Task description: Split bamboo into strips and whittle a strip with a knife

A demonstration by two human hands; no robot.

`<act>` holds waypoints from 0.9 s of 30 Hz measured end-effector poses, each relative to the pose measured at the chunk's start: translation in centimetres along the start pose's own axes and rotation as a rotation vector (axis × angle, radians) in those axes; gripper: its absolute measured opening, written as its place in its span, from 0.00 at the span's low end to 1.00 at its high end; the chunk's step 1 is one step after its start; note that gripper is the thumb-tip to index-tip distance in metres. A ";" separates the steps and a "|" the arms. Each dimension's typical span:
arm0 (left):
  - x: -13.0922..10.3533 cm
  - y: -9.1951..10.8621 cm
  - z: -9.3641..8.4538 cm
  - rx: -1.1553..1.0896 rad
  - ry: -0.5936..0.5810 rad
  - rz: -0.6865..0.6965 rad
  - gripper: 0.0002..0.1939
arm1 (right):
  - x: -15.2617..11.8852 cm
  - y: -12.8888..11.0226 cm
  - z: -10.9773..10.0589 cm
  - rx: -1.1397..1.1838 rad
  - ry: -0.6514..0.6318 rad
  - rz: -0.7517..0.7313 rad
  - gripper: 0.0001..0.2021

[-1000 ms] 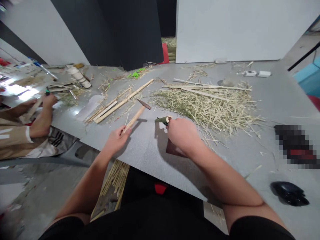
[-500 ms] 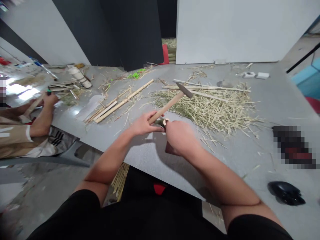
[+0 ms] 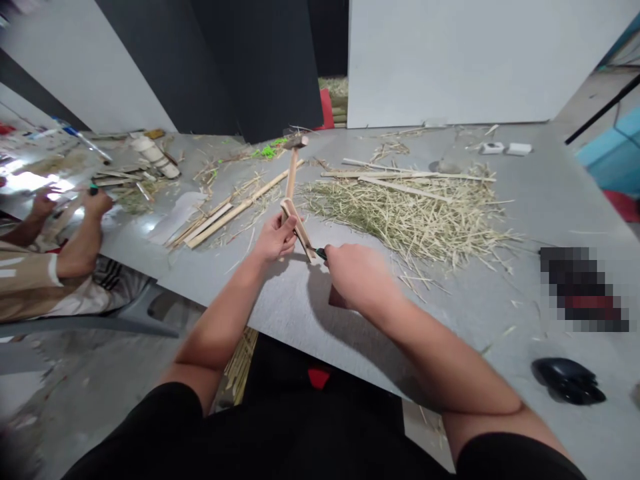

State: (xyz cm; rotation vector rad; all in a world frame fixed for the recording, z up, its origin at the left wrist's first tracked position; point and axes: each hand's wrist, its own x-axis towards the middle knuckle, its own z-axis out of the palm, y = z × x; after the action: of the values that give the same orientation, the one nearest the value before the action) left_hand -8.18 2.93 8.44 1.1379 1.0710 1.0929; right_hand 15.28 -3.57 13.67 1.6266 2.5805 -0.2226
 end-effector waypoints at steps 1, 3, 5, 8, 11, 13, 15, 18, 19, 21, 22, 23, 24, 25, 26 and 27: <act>0.2 -0.1 -0.4 -0.018 0.010 -0.002 0.42 | 0.4 0.1 0.4 -0.004 0.018 -0.014 0.18; 0.5 -0.1 -0.8 -0.024 0.013 0.004 0.42 | 0.9 0.3 1.0 -0.009 0.043 -0.050 0.17; 0.7 -0.1 -0.9 -0.014 -0.006 0.006 0.42 | 1.0 0.3 1.4 -0.010 0.057 -0.076 0.16; 0.8 -0.1 -0.9 -0.001 -0.029 0.015 0.41 | 0.6 -0.1 1.7 -0.001 0.055 -0.056 0.15; 0.9 -0.3 -1.2 0.002 -0.008 0.018 0.40 | 0.4 -0.5 1.5 0.027 0.047 -0.050 0.14; 1.0 -0.5 -1.7 0.000 0.029 0.022 0.39 | 0.5 -0.6 1.2 0.050 0.037 -0.054 0.15; 1.1 -0.7 -2.4 -0.009 0.072 0.035 0.38 | 0.9 -0.9 1.0 0.066 -0.006 -0.036 0.18; 1.1 -1.0 -3.4 -0.027 0.132 0.045 0.37 | 1.5 -1.9 1.1 0.069 -0.123 -0.006 0.20; 1.1 -1.2 -3.7 -0.036 0.150 0.045 0.37 | 1.6 -2.3 1.3 0.067 -0.156 -0.008 0.21; 1.1 -1.3 -4.1 -0.056 0.175 0.042 0.36 | 1.7 -3.1 1.6 0.056 -0.191 -0.016 0.24; 1.0 -1.3 -4.3 -0.066 0.179 0.041 0.36 | 1.6 -3.3 1.7 0.049 -0.190 -0.017 0.25; 1.0 -1.3 -4.3 -0.073 0.177 0.040 0.35 | 1.5 -3.5 1.6 0.041 -0.189 -0.017 0.26; 0.9 -1.3 -4.3 -0.077 0.172 0.039 0.35 | 1.3 -3.5 1.4 0.032 -0.184 -0.019 0.26; 0.8 -1.2 -4.2 -0.073 0.164 0.039 0.35 | 1.1 -3.5 1.0 0.021 -0.181 -0.027 0.25; 0.6 -1.1 -4.0 -0.062 0.155 0.037 0.35 | 0.8 -3.4 0.6 0.007 -0.178 -0.038 0.24; 0.5 -1.0 -3.7 -0.047 0.146 0.034 0.36 | 0.5 -3.3 0.1 -0.006 -0.175 -0.052 0.24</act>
State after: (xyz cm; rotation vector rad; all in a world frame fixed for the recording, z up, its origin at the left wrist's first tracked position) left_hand -11.69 3.85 7.06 1.0552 1.1367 1.2369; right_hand 12.09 -4.50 13.75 1.4672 2.4913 -0.3441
